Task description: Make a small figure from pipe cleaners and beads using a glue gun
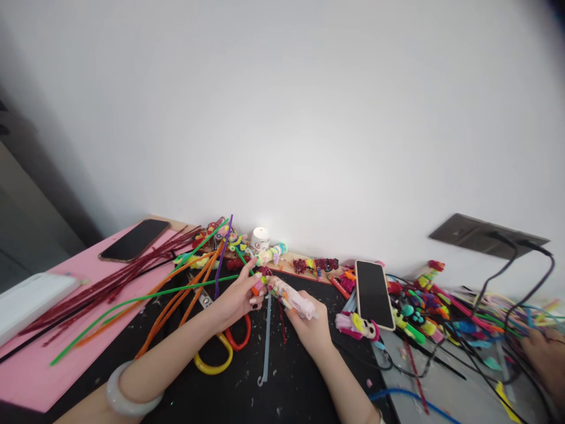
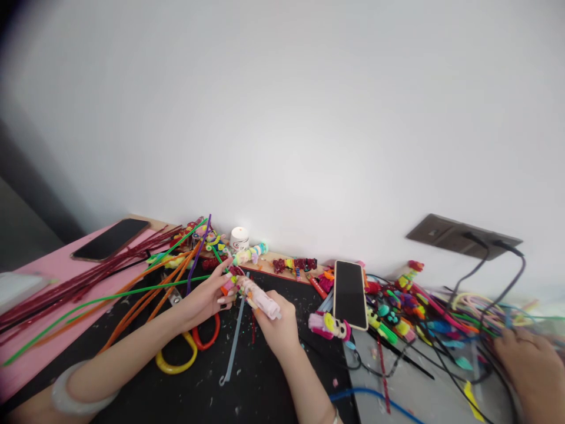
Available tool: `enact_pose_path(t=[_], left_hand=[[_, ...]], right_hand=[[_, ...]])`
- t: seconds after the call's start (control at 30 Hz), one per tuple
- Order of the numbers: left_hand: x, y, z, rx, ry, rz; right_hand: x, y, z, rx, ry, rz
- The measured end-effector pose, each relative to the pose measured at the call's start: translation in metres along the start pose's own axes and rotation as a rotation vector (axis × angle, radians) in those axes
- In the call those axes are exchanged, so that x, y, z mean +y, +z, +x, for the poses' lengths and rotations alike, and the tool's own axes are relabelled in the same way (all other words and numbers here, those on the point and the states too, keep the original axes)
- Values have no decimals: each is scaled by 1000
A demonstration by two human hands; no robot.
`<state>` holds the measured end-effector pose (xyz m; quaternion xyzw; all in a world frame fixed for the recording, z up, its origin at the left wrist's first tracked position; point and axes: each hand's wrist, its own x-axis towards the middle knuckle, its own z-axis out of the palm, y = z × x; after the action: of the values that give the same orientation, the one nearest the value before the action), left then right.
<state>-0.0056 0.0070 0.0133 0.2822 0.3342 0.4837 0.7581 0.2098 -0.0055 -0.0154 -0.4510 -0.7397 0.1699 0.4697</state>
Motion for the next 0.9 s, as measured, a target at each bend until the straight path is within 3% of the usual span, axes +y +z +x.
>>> enact_pose_path(t=[0.9], left_hand=[[4,4,1,76,23,10]], right_hand=[[0,-1,1,-31,53,-1]])
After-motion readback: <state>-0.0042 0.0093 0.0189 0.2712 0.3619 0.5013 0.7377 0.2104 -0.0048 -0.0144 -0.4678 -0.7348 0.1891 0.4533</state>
